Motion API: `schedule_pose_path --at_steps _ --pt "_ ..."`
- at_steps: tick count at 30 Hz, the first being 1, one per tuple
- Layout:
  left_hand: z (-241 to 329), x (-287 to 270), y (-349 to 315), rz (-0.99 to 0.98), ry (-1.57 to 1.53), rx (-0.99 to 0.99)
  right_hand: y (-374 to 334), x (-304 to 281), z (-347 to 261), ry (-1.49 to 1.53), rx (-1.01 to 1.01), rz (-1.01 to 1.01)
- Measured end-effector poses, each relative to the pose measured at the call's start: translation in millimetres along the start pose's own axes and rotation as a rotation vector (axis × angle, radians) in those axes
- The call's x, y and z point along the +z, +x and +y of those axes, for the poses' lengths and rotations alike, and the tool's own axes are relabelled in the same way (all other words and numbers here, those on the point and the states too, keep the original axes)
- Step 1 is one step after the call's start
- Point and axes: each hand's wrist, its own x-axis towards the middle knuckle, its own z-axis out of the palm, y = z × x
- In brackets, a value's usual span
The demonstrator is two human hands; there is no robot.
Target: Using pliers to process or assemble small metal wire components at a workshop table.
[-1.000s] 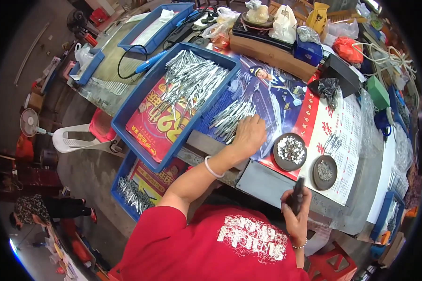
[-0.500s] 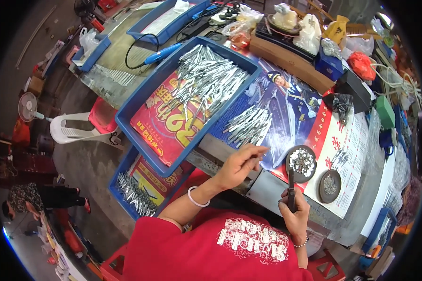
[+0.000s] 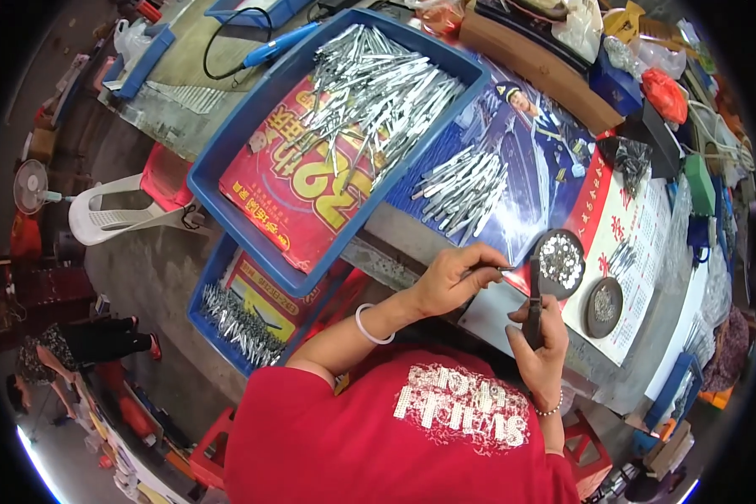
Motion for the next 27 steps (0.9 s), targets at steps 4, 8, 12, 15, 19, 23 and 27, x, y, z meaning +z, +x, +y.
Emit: schedule_pose_path --at_steps 4,8,12,15,19,23,27 --pt "-10 -4 1 -0.008 0.048 0.138 7 3 -4 -0.118 -0.01 0.01" --pt "-13 -5 -2 -0.027 0.017 0.147 10 -3 -1 -0.214 -0.122 -0.007" --pt "-14 -8 -5 -0.032 0.01 0.154 7 -18 -31 -0.382 -0.444 0.215" --pt "-6 -6 -3 -0.053 -0.097 0.043 22 -18 -36 -0.554 -0.231 -0.098" --pt "-11 -7 0 0.017 0.024 0.165 19 -17 -28 -0.432 -0.276 -0.014" --pt "-11 -7 -3 0.015 -0.02 0.055 26 -12 -23 -0.491 -0.138 -0.133" --pt "-4 -3 -9 0.1 -0.368 -0.063 8 -27 -23 -0.445 -0.111 -0.147"
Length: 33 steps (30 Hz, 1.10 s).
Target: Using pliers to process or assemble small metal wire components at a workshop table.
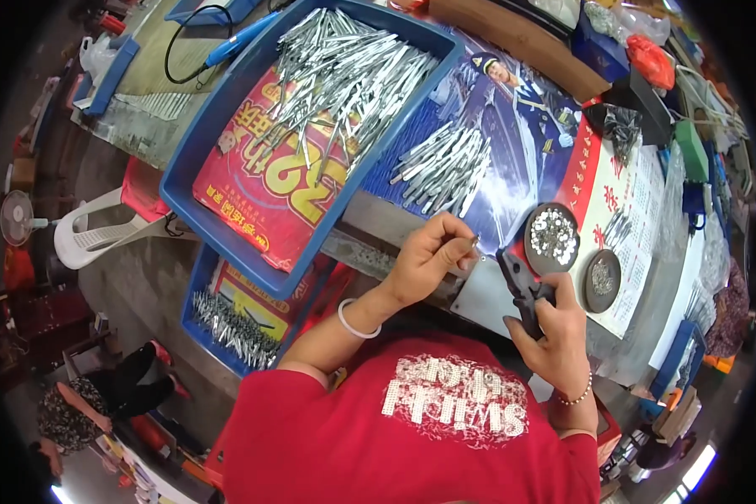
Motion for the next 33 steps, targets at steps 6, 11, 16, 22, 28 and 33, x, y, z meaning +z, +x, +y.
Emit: schedule_pose_path --at_steps 6,11,16,22,28,33 --pt "13 7 -4 0.078 -0.221 -0.216 -4 6 9 -0.18 -0.064 -0.113" --pt "23 15 -7 0.086 -0.206 -0.273 -1 4 10 -0.236 -0.099 -0.146" --pt "28 20 -8 0.073 -0.12 -0.298 1 0 11 -0.25 -0.127 -0.19" --pt "29 22 -8 0.05 -0.031 -0.335 2 -4 11 -0.244 -0.134 -0.194" --pt "35 23 -8 0.026 -0.015 -0.353 -1 -3 13 -0.226 -0.133 -0.212" --pt "31 21 -10 0.027 0.07 -0.273 -1 -4 10 -0.192 -0.07 -0.307"
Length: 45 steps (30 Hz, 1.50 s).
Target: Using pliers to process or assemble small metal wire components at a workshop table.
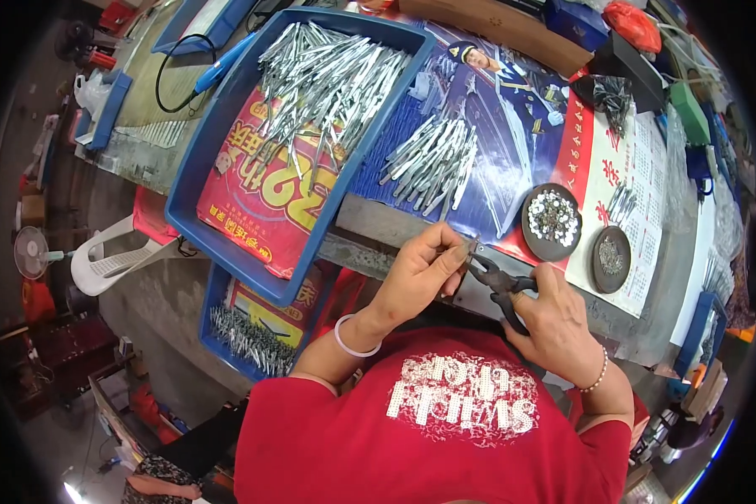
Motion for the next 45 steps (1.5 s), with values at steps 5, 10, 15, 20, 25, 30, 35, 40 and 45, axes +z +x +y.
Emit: schedule_pose_path --at_steps 5,10,15,20,25,30,35,40,45 --pt "-1 4 -2 0.027 0.065 0.054 10 5 36 1.294 0.001 -0.581" --pt "0 2 -2 0.098 -0.004 -0.006 -5 5 13 0.396 0.02 -0.229" --pt "1 5 -3 0.067 0.007 -0.042 -5 11 4 0.116 0.024 0.013" --pt "3 4 -4 0.038 0.03 -0.075 -4 12 4 0.076 -0.014 0.065" --pt "3 3 -5 0.023 0.031 -0.076 -6 19 4 -0.019 -0.032 0.14" --pt "1 2 -6 0.043 0.1 -0.039 -5 5 0 0.101 0.012 -0.014" --pt "-4 1 -6 0.055 0.136 0.007 3 11 29 1.0 -0.053 -0.369" --pt "-4 1 -2 0.104 0.061 -0.022 -5 6 8 0.25 0.017 -0.15" --pt "-4 3 -3 0.052 0.021 -0.067 -7 15 4 0.102 -0.004 0.06"
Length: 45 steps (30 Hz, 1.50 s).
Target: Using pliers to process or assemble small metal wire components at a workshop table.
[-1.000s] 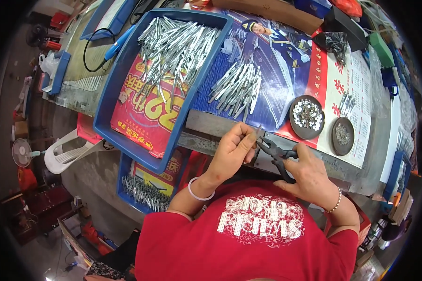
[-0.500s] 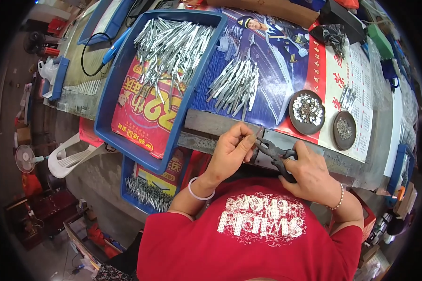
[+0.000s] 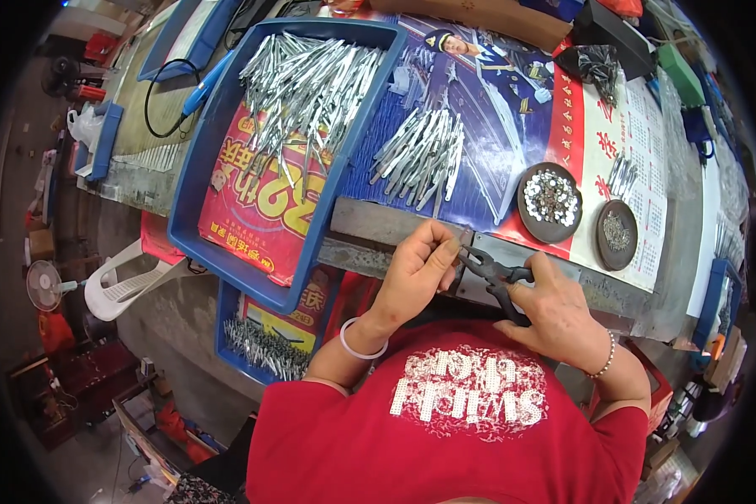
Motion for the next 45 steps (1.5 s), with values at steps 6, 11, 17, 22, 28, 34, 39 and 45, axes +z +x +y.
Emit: schedule_pose_path --at_steps 6,11,17,22,28,34,39,45 --pt "1 -2 -2 -0.032 0.042 0.014 -1 4 -1 -0.106 -0.009 0.031" --pt "1 1 0 -0.012 0.112 0.049 -1 -1 -5 -0.024 0.04 -0.018" --pt "-1 -1 -1 0.047 0.142 0.126 8 -7 11 0.576 0.055 -0.307" --pt "-3 -4 2 0.104 -0.039 0.101 -16 25 28 0.036 0.0 -0.067" --pt "-2 9 -12 -0.031 -0.006 0.052 -27 29 23 -0.164 -0.012 0.214" --pt "-4 45 -19 -0.076 0.138 0.275 8 36 -1 0.384 -0.024 0.517" --pt "3 46 -25 0.009 0.359 0.458 28 54 -15 0.641 -0.014 0.686" --pt "-4 55 -35 0.037 0.471 0.595 30 77 -19 0.471 0.032 0.85"
